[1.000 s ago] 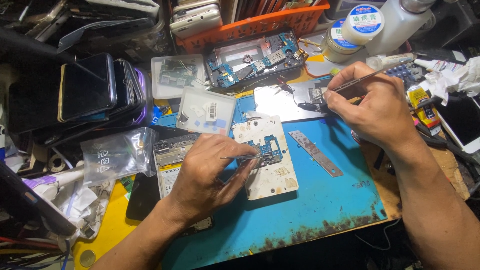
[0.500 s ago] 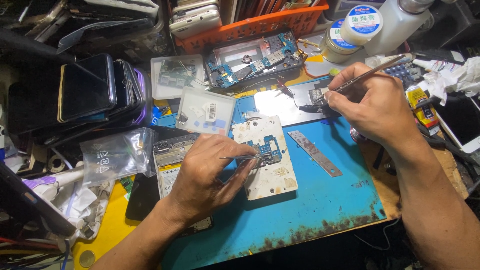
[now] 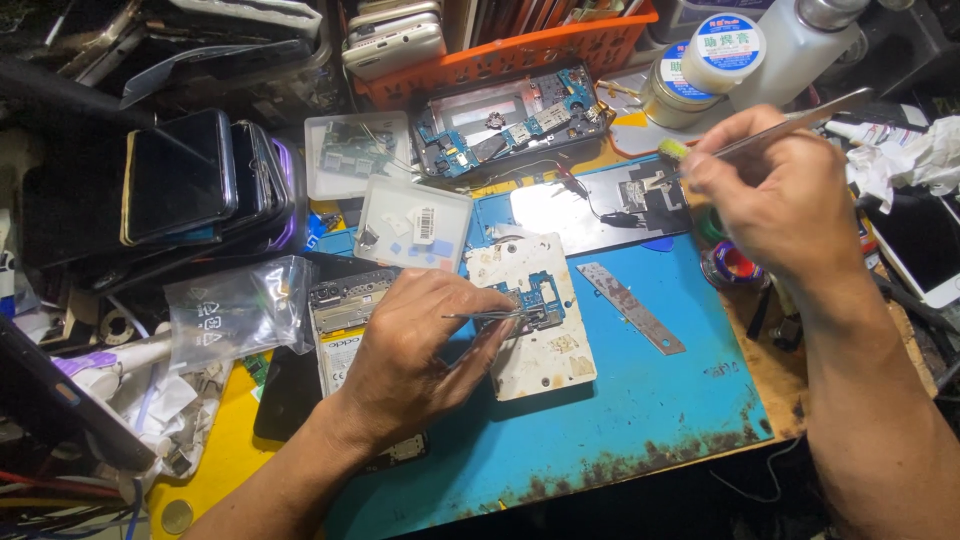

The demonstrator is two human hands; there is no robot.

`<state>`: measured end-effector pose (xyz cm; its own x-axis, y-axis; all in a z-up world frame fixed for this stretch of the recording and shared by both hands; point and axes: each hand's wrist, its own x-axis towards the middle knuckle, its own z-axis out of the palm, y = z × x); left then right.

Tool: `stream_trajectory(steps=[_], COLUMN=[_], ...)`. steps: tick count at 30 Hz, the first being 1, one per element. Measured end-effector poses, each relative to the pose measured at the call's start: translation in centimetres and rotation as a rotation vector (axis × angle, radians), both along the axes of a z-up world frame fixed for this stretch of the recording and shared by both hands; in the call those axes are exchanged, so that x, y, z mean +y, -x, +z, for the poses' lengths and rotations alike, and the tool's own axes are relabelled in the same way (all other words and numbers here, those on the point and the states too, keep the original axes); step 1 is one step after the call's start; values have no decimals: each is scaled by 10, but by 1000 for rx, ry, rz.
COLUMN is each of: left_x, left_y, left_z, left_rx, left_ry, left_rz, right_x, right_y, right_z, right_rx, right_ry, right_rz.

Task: Using a heat gun and tweezers to repair or desolder components on a smartphone motherboard at a repair bench.

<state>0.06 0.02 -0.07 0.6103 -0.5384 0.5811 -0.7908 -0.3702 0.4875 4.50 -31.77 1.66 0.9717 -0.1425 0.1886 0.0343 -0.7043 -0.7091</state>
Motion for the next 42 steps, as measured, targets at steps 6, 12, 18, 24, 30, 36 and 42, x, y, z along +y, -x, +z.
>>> stream_trajectory(steps=[6, 12, 18, 24, 30, 36, 42], left_x=[1, 1, 1, 1, 2, 2, 0], left_y=[1, 1, 0, 0, 0, 0, 1], left_z=[1, -1, -1, -3, -2, -2, 4], left_rx=[-5, -25, -17, -16, -13, -30, -51], left_ry=[-17, -26, -9, -11, -14, -7, 16], left_rz=[7, 11, 2, -1, 7, 6, -2], right_x=[-36, -30, -92, -49, 25, 31, 50], right_y=[3, 6, 1, 21, 6, -3, -2], right_z=[2, 15, -28, -15, -17, -19, 1], right_rx=[-45, 332, 270, -258, -158, -181, -337], right_ry=[335, 578, 834, 694, 794, 828, 405], right_rz=[-134, -187, -253, 78, 385, 392, 449])
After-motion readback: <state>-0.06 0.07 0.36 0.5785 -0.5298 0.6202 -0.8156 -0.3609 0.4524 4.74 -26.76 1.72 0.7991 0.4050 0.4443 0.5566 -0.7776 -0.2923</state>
